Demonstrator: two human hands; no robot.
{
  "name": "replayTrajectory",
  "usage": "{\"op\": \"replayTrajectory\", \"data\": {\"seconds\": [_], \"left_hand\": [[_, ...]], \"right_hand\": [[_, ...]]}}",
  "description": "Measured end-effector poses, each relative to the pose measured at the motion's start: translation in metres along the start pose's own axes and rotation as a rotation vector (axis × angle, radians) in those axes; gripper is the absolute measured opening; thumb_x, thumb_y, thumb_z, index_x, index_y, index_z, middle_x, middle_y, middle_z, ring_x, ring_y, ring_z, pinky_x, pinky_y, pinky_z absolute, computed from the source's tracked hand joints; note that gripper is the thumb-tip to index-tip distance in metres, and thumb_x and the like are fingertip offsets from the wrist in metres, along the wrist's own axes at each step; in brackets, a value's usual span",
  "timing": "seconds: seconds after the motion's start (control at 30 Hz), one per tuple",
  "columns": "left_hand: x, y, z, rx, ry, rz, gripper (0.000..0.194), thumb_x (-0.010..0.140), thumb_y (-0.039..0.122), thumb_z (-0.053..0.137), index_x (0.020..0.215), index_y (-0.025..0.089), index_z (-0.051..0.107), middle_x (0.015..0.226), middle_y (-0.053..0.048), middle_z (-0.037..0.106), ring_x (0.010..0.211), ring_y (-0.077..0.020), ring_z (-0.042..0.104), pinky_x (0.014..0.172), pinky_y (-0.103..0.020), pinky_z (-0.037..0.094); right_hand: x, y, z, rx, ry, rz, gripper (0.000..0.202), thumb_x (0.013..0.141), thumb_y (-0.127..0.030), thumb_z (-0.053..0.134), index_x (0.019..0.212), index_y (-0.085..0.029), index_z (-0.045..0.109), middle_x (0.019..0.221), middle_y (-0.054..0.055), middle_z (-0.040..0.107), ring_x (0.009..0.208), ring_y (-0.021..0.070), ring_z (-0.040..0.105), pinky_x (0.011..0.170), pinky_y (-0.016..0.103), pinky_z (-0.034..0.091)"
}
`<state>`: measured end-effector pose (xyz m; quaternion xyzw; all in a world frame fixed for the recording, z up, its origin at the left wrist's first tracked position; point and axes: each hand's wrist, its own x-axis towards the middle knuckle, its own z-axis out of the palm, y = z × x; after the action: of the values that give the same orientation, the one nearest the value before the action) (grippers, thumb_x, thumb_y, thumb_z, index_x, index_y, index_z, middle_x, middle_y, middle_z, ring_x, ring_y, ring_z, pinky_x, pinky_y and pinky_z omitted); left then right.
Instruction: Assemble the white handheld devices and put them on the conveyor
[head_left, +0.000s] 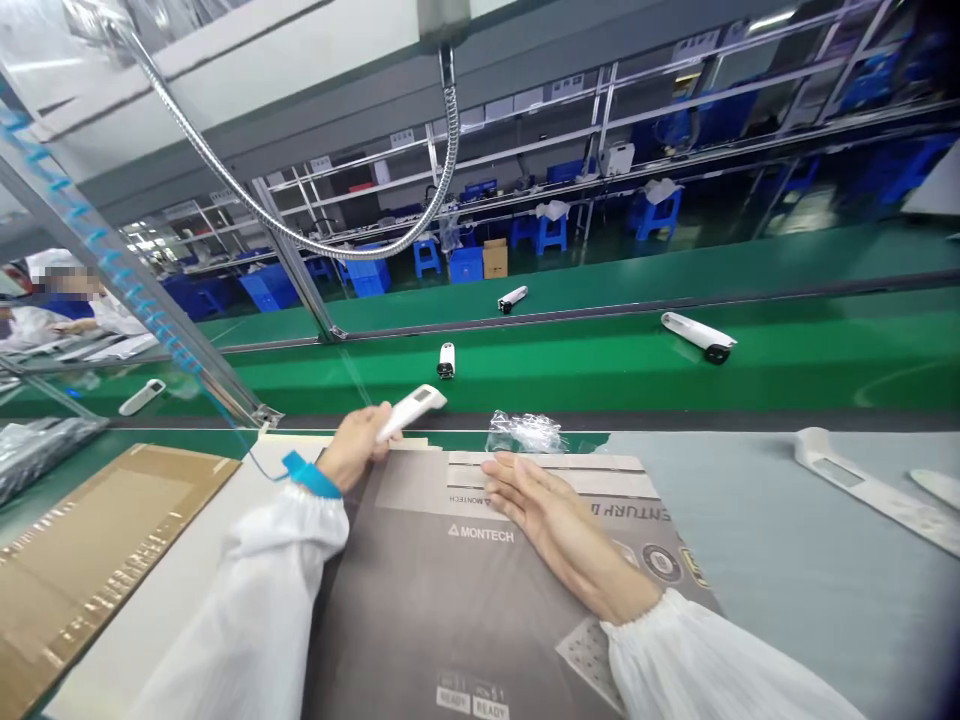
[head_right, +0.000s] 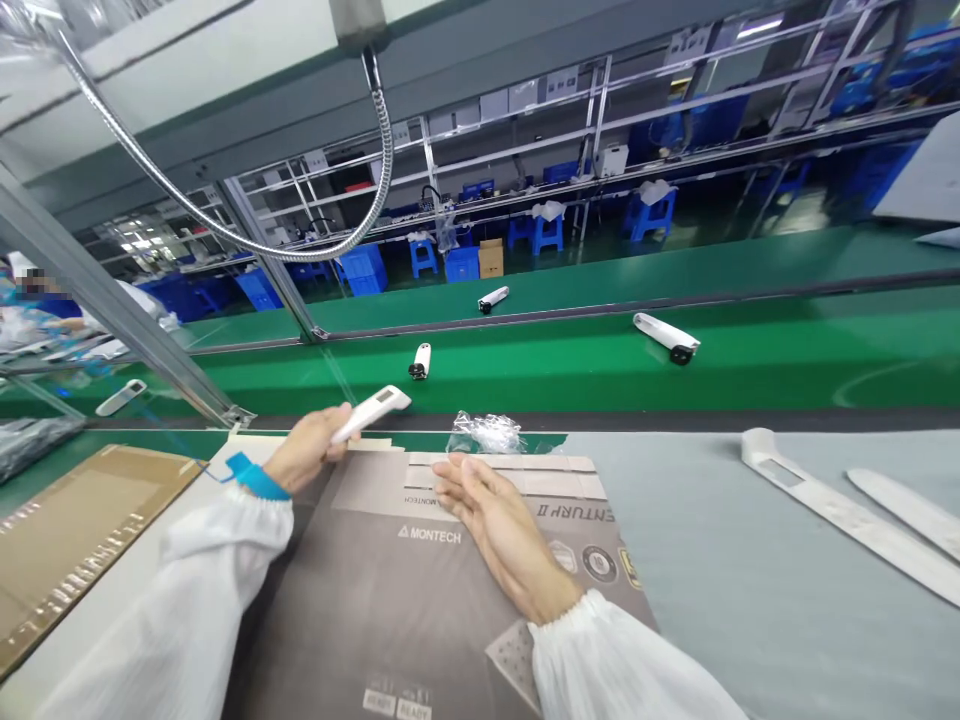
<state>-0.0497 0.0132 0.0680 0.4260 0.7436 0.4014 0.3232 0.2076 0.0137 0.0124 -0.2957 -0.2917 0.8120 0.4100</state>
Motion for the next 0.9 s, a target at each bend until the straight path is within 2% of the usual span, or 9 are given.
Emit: {"op": "replayTrajectory", "data": {"seconds": [0.1, 0.2, 0.3, 0.4, 0.5, 0.57, 0.7, 0.8, 0.9], "left_hand": [[0.054, 0.013, -0.020, 0.099, 0.142, -0.023, 0.030, 0.100, 0.032, 0.042, 0.119, 0.011, 0.053, 0.086, -0.005, 0.066, 0.051, -0.0057, 0.049, 0.051, -0.020, 0.042], [0.099, 0.026, -0.025, 0.245, 0.251, -0.043, 0.033, 0.096, 0.034, 0.055, 0.122, 0.014, 0.056, 0.108, -0.008, 0.064, 0.083, -0.0153, 0.064, 0.073, -0.032, 0.055], [0.124, 0.035, -0.003, 0.387, 0.294, 0.007, 0.037, 0.092, 0.035, 0.061, 0.124, 0.016, 0.057, 0.126, -0.010, 0.058, 0.110, -0.0238, 0.059, 0.092, -0.045, 0.052], [0.132, 0.036, 0.040, 0.469, 0.244, 0.103, 0.038, 0.092, 0.037, 0.061, 0.125, 0.016, 0.058, 0.130, -0.011, 0.056, 0.116, -0.0254, 0.057, 0.098, -0.049, 0.048], [0.128, 0.037, 0.077, 0.500, 0.203, 0.148, 0.031, 0.090, 0.034, 0.064, 0.113, 0.014, 0.063, 0.126, -0.011, 0.060, 0.115, -0.0250, 0.057, 0.100, -0.049, 0.045], [0.120, 0.043, 0.084, 0.492, 0.205, 0.159, 0.022, 0.086, 0.027, 0.067, 0.104, 0.014, 0.066, 0.117, -0.012, 0.064, 0.111, -0.0250, 0.059, 0.098, -0.043, 0.045], [0.090, 0.074, 0.052, 0.406, 0.180, 0.221, 0.018, 0.090, 0.028, 0.058, 0.100, 0.017, 0.068, 0.089, -0.008, 0.070, 0.084, -0.0187, 0.064, 0.075, -0.027, 0.046], [0.052, 0.102, 0.017, 0.313, 0.075, 0.237, 0.034, 0.095, 0.042, 0.046, 0.092, 0.017, 0.068, 0.064, -0.002, 0.060, 0.048, -0.0104, 0.048, 0.049, -0.022, 0.035], [0.008, 0.111, 0.006, 0.125, -0.294, 0.154, 0.038, 0.088, 0.050, 0.057, 0.076, 0.014, 0.066, 0.049, 0.002, 0.046, 0.038, -0.0059, 0.031, 0.040, -0.020, 0.020]], "right_hand": [[0.001, 0.001, 0.000, -0.008, 0.003, -0.002, 0.032, 0.082, -0.039, 0.075, 0.106, -0.020, 0.069, 0.111, 0.009, 0.071, 0.091, 0.0161, 0.066, 0.092, 0.032, 0.051], [0.003, 0.001, -0.002, 0.000, -0.007, -0.011, 0.031, 0.080, -0.043, 0.076, 0.101, -0.021, 0.070, 0.102, 0.006, 0.071, 0.083, 0.0137, 0.063, 0.085, 0.029, 0.051], [0.004, 0.001, -0.002, 0.007, -0.018, -0.012, 0.032, 0.078, -0.044, 0.077, 0.099, -0.021, 0.071, 0.097, 0.004, 0.070, 0.079, 0.0124, 0.061, 0.082, 0.029, 0.049], [0.003, 0.000, -0.001, 0.006, -0.020, -0.013, 0.034, 0.077, -0.045, 0.078, 0.099, -0.020, 0.070, 0.097, 0.004, 0.069, 0.080, 0.0125, 0.060, 0.083, 0.029, 0.048], [0.001, -0.001, 0.000, 0.013, -0.012, -0.023, 0.036, 0.076, -0.045, 0.079, 0.099, -0.020, 0.069, 0.098, 0.004, 0.069, 0.079, 0.0123, 0.060, 0.083, 0.029, 0.047], [0.002, 0.000, 0.001, 0.024, -0.005, -0.034, 0.037, 0.075, -0.045, 0.079, 0.100, -0.020, 0.068, 0.098, 0.004, 0.068, 0.077, 0.0121, 0.059, 0.080, 0.029, 0.047], [0.006, 0.001, 0.000, 0.003, 0.003, -0.108, 0.037, 0.075, -0.044, 0.078, 0.102, -0.022, 0.066, 0.091, 0.002, 0.066, 0.072, 0.0117, 0.057, 0.072, 0.028, 0.045], [0.009, -0.001, -0.002, -0.135, 0.066, -0.258, 0.038, 0.076, -0.047, 0.077, 0.102, -0.023, 0.065, 0.078, -0.002, 0.061, 0.066, 0.0114, 0.053, 0.066, 0.027, 0.042], [0.008, -0.003, -0.001, -0.329, 0.082, -0.409, 0.040, 0.074, -0.048, 0.077, 0.101, -0.022, 0.065, 0.074, -0.002, 0.060, 0.065, 0.0133, 0.052, 0.066, 0.028, 0.042]]}}
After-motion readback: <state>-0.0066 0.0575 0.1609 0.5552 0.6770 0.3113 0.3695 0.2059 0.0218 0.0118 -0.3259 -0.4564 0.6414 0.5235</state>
